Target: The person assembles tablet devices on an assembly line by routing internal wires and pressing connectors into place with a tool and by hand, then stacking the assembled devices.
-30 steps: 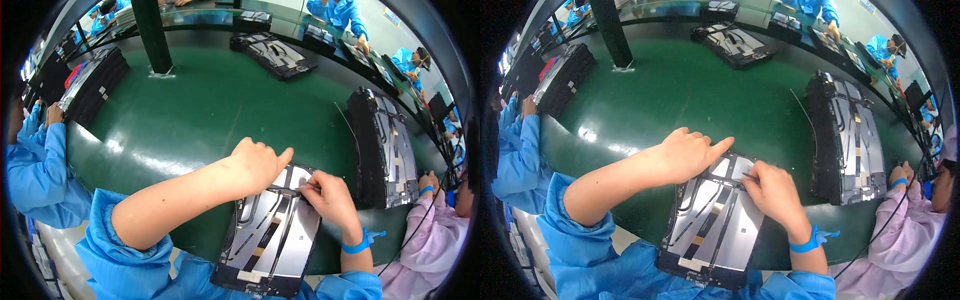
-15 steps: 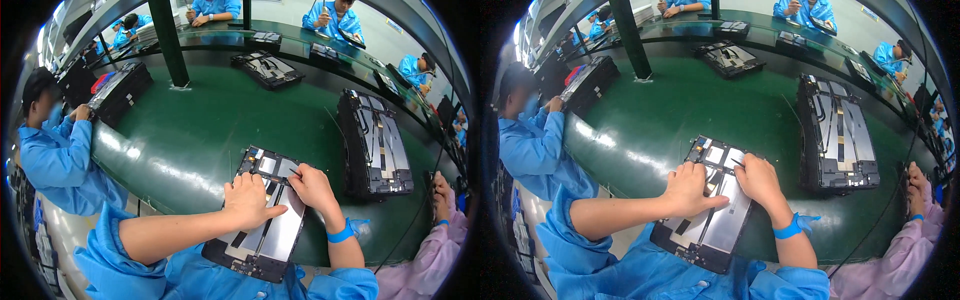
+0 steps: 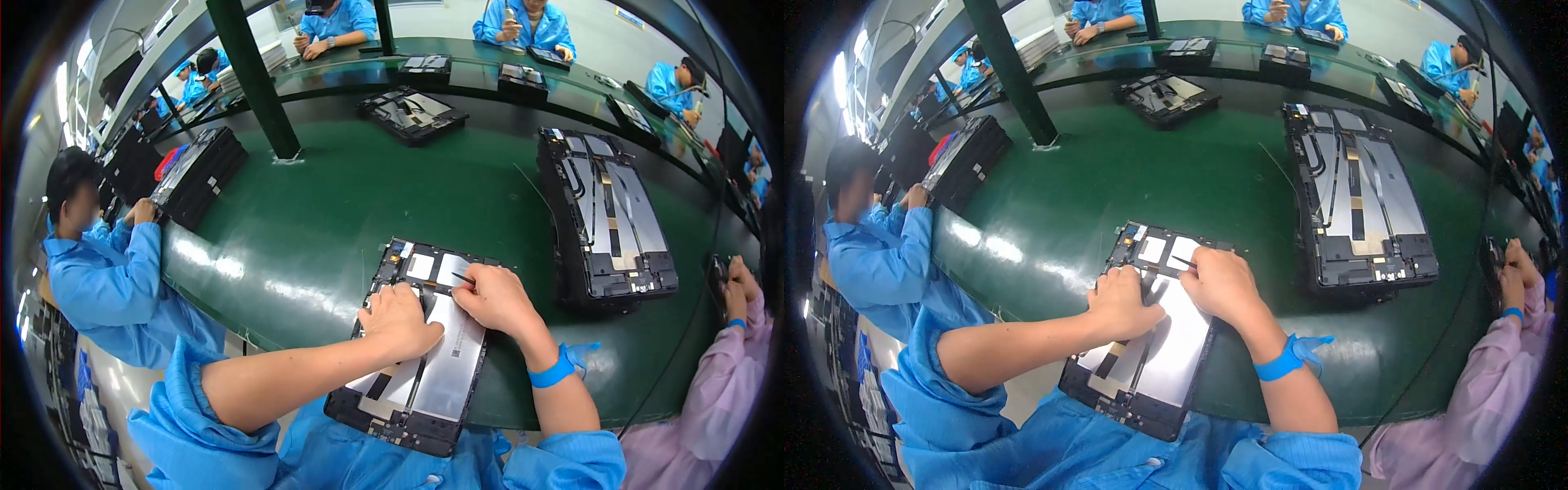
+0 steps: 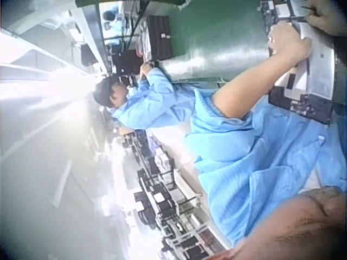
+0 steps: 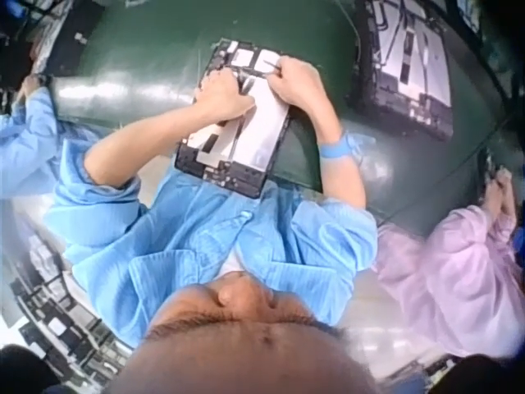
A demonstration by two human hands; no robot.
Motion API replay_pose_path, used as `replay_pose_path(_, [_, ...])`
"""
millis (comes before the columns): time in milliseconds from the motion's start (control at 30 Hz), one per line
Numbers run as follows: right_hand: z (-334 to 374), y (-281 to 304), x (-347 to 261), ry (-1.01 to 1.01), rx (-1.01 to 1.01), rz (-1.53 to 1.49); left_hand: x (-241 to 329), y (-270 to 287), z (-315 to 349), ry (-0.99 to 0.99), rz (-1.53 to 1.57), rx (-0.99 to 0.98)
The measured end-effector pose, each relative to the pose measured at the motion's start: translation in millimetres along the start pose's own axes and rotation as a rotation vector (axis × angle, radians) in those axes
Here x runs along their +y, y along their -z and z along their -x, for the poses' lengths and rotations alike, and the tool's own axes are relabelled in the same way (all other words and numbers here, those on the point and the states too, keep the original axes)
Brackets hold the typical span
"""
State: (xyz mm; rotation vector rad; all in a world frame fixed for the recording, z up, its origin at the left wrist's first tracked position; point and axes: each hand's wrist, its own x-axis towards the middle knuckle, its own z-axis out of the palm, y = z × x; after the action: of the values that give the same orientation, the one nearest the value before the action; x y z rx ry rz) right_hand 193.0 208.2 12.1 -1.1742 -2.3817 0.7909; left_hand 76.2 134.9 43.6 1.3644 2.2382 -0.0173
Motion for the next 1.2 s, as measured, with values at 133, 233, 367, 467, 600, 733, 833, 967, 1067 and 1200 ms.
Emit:
replay_pose_path(133, [2,-5,3,0.028,0.053,0.09,-7,-2,5,-0.197,0.077,0.196])
replay_pose_path(233, [1,-1,3,-0.009,0.008,0.062,-13,-6,8,-0.506,0.056,0.474])
replay_pose_path(367, [3,1,4,0.007,0.031,0.058,-20,-25,-3,-0.894,-0.193,0.473])
replay_pose_path(467, [2,3,9,0.004,0.009,0.046,-20,-41,-19,-0.987,-0.204,0.505])
replay_pose_path(600, [4,18,2,-0.041,-0.125,-0.052,-25,-35,-21,-1.032,-0.188,0.475])
replay_pose_path(733, [12,34,28,-0.191,-0.146,-0.206,-10,-42,-25,-1.017,-0.166,0.476])
replay_pose_path(833, [14,37,42,-0.274,-0.189,-0.253,-1,-47,-28,-1.009,-0.17,0.471])
replay_pose_path(967, [16,36,42,-0.292,-0.153,-0.318,1,-48,-30,-1.017,-0.121,0.448])
replay_pose_path(1067, [17,39,41,-0.269,-0.177,-0.316,-1,-46,-28,-1.031,-0.119,0.443])
replay_pose_path(1200, [20,38,43,-0.241,-0.178,-0.289,0,-44,-27,-1.02,-0.102,0.398])
